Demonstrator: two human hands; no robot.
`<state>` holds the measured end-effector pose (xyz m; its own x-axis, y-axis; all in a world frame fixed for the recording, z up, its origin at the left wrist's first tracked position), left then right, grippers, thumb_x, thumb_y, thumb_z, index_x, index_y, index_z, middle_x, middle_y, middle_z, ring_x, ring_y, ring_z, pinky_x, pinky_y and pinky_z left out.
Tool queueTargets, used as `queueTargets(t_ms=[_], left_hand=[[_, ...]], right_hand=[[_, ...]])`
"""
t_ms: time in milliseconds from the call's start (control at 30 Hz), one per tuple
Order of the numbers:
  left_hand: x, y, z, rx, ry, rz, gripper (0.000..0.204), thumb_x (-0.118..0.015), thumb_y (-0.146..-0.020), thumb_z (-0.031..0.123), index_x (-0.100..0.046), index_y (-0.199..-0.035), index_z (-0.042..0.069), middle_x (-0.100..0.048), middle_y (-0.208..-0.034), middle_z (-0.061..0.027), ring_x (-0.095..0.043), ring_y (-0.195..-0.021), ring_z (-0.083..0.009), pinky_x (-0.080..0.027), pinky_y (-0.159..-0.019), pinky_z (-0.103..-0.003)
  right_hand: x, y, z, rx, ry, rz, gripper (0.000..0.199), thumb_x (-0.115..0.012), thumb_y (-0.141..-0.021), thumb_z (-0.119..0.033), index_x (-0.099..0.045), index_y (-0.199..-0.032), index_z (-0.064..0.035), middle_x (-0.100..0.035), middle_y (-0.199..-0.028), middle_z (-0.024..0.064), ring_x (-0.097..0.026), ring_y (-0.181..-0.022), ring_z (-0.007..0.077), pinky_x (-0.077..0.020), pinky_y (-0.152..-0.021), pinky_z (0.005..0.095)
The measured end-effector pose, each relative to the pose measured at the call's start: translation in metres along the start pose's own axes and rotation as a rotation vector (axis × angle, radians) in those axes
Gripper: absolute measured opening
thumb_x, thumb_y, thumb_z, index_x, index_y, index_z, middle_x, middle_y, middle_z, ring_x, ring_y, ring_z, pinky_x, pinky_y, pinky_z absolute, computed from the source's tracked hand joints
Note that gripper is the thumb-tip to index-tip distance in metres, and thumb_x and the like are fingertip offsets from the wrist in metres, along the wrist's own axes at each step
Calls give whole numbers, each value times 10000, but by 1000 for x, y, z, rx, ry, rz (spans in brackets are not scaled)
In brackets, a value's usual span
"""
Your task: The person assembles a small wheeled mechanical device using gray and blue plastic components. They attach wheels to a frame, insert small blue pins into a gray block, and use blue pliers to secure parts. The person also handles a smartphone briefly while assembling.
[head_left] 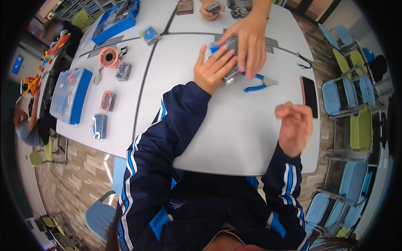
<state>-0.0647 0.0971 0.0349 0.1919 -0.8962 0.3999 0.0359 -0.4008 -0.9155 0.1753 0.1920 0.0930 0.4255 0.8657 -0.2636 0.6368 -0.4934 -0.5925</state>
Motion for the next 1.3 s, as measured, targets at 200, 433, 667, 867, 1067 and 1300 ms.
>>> queueTargets(t_ms=[200, 433, 667, 867, 1067, 1300], left_hand=[[-19, 4, -4, 2, -44, 16, 184, -730, -817, 211, -746, -1000, 204, -732, -1101, 64, -628, -1212, -163, -128, -1183, -592], [-14, -11, -6, -23, -155, -67, 367, -681, -808, 64, -726, -1151, 186, -701, -1205, 42, -616, -1216, -153, -99, -1202, -536], [60, 3, -16, 43, -9, -83, 450, -658, -741, -73, -702, -1159, 90, -710, -1171, -46, -670, -1066, -190, -240, -1150, -424], [90, 46, -28, 243, -11, -290, 332, -731, -776, 10, -710, -1096, 96, -718, -1038, -19, -649, -908, -160, -285, -1053, -371], [58, 49, -20, 309, 134, -516, 261, -812, -776, 163, -726, -1019, 119, -641, -947, 23, -566, -910, -150, -259, -984, -409], [27, 45, -19, 246, 187, -520, 128, -753, -827, 103, -711, -946, 124, -641, -928, 15, -557, -897, -162, -256, -942, -409]], right_hand=[[64, 0, 32, 157, 810, 203, 157, -646, -926, -69, -649, -1057, 17, -684, -991, 143, -640, -918, 226, -481, -881, 336], [190, -12, 43, 89, 1495, 405, 422, -756, -860, -283, -642, -1199, -58, -647, -1164, 162, -551, -1152, 327, -445, -969, 412], [271, 2, 47, -332, 1634, 323, 830, -788, -748, -583, -578, -1343, -45, -606, -1273, 182, -470, -1259, 359, -347, -1073, 493], [244, -4, 54, -458, 1752, 343, 923, -782, -686, -661, -582, -1342, -43, -546, -1341, 207, -426, -1306, 359, -318, -1092, 519], [251, -5, 53, -593, 1744, 373, 986, -788, -640, -684, -561, -1358, -48, -513, -1350, 228, -422, -1304, 388, -330, -1087, 519], [244, -8, 52, -612, 1733, 415, 981, -786, -622, -687, -568, -1355, -72, -497, -1347, 205, -413, -1308, 359, -318, -1080, 526]])
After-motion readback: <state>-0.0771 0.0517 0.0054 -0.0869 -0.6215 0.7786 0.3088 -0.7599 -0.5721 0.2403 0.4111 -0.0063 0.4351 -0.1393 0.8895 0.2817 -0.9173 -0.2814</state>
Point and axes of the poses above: each hand's wrist, its own y-axis away from the middle knuckle, its own x-axis out of the back of the hand, z = x × y, the point moved 3 cm from there along -y, towards the middle knuckle
